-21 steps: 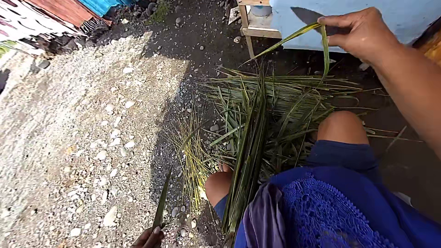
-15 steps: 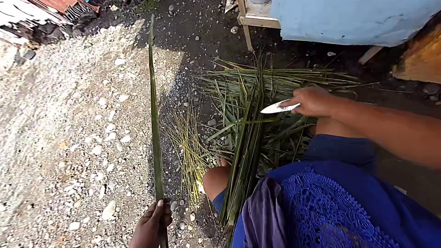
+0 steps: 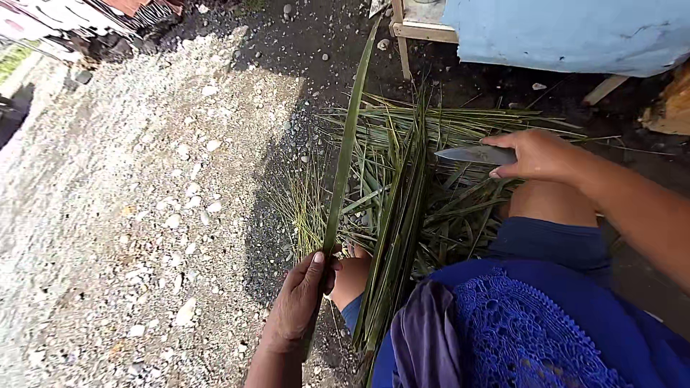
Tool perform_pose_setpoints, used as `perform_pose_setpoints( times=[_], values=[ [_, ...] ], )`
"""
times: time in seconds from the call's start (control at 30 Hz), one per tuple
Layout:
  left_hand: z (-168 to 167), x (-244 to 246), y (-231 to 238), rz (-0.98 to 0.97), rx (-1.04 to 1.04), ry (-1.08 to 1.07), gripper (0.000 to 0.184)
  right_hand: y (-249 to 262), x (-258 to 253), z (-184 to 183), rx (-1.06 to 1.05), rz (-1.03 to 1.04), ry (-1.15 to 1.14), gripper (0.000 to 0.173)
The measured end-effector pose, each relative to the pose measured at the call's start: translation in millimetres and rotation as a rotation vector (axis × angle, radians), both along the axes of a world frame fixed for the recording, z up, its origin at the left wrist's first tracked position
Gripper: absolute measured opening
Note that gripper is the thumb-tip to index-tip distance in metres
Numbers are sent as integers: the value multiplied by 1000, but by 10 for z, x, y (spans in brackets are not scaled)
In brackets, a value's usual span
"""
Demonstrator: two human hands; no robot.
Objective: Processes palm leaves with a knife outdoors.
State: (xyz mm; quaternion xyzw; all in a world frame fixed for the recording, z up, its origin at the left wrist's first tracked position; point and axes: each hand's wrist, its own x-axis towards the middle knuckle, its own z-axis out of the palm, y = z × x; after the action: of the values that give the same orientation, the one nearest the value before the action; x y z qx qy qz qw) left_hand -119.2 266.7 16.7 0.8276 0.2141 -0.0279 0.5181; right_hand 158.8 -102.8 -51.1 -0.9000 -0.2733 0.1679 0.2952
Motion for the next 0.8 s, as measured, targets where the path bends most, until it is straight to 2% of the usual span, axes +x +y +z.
perform_pose_setpoints(
  times=[0.1,0.2,0.3,0.37,0.4,0.5,0.6,0.8],
  values=[
    [-40,207,-156,-78,41,-22,34,-41,-162,81,451,-27,195,57],
    [-70,409,-343,-153,89,-51,27,147,-453,150,713,97,432,58],
    [-8,575,-585,-127,59,-43,16,441,-719,151,735,317,584,64],
    [15,642,-716,-73,25,-45,8,614,-873,138,720,388,654,75],
    [7,662,-760,-54,27,-61,11,683,-931,133,725,400,696,80],
    [-74,703,-852,-52,158,-163,5,814,-1045,137,752,334,815,82],
    [-210,739,-907,-53,331,-281,6,866,-1117,169,772,247,891,84],
    [-311,819,-1048,-26,603,-386,11,895,-1196,193,799,130,831,82]
  ],
)
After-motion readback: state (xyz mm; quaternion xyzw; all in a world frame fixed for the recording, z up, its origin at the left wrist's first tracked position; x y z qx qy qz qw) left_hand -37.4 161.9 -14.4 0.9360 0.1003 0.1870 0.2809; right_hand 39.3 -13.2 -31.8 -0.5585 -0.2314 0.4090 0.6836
